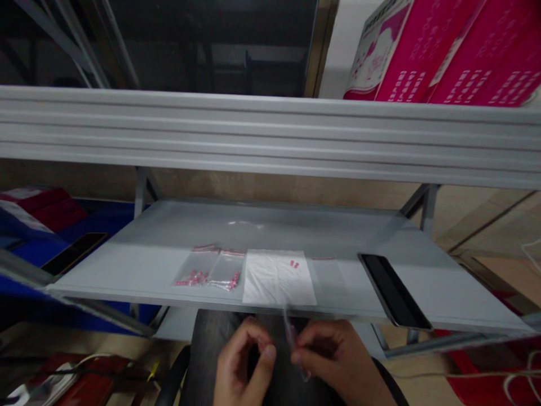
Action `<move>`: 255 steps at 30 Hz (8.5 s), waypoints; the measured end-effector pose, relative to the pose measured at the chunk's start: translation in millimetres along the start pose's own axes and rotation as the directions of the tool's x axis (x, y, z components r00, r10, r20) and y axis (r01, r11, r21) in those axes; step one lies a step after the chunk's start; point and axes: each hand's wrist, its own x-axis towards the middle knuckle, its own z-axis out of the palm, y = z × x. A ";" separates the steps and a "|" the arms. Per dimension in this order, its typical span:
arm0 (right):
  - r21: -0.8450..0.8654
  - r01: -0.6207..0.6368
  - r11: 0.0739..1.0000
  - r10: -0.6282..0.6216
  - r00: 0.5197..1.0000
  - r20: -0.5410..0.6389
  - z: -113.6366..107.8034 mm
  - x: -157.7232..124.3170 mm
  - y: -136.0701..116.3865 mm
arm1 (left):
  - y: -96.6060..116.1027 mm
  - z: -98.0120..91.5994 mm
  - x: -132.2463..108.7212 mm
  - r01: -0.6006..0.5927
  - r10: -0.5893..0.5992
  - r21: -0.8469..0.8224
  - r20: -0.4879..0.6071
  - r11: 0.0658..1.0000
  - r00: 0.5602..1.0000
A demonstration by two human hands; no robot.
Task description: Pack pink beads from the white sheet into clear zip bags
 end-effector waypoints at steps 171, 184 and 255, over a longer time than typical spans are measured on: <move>-0.055 0.563 0.825 -0.435 0.568 -0.699 19.7 76.0 25.6 | 9.9 27.2 119.9 -0.407 0.297 0.808 0.300 0.427 0.907; -0.004 0.352 0.936 -0.336 0.893 -0.300 8.9 18.6 14.2 | 20.9 4.7 48.1 -0.009 -0.008 0.134 0.129 0.991 0.992; -0.644 0.168 0.746 -0.576 0.647 -0.499 -101.8 97.1 37.8 | -27.0 111.4 133.2 -0.226 0.169 0.308 0.201 0.924 0.965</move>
